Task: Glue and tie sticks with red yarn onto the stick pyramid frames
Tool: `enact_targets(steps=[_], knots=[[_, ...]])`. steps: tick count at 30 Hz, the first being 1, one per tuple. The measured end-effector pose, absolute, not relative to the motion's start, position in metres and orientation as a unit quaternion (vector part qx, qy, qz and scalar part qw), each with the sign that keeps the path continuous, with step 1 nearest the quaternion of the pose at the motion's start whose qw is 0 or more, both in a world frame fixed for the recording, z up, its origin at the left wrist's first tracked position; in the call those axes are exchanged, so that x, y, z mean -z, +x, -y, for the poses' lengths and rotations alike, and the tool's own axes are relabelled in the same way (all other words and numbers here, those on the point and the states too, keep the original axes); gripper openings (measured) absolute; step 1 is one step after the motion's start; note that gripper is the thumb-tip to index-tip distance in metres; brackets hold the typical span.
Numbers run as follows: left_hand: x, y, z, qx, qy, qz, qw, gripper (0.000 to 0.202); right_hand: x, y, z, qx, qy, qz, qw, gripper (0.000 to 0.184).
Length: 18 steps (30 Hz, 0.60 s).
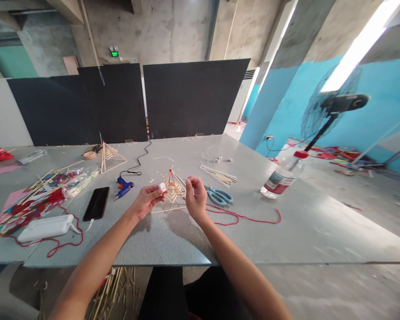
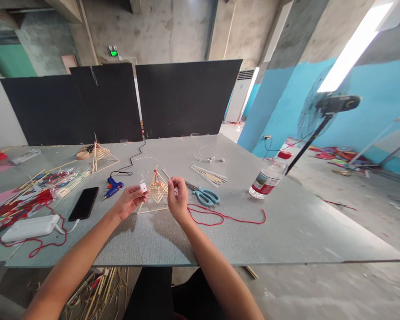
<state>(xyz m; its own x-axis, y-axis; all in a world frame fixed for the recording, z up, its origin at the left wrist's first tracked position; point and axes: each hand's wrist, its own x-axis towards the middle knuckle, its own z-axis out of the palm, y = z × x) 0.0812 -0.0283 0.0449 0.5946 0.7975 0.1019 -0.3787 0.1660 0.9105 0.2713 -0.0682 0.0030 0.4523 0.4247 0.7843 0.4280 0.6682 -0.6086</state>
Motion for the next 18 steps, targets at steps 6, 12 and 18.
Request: enact_targets(steps=[6, 12, 18], knots=[[-0.043, 0.083, 0.028, -0.389, 0.514, -0.22, 0.733, 0.039, -0.003, 0.27, 0.07, 0.0, -0.4, 0.536, 0.744, 0.011], [-0.036, 0.084, 0.024, -0.384, 0.52, -0.22, 0.731, 0.038, -0.004, 0.269, 0.071, 0.0, -0.403, 0.543, 0.737, 0.012], [-0.035, 0.085, 0.022, -0.405, 0.521, -0.211, 0.721, 0.033, -0.006, 0.269, 0.072, 0.011, -0.403, 0.555, 0.727, 0.011]])
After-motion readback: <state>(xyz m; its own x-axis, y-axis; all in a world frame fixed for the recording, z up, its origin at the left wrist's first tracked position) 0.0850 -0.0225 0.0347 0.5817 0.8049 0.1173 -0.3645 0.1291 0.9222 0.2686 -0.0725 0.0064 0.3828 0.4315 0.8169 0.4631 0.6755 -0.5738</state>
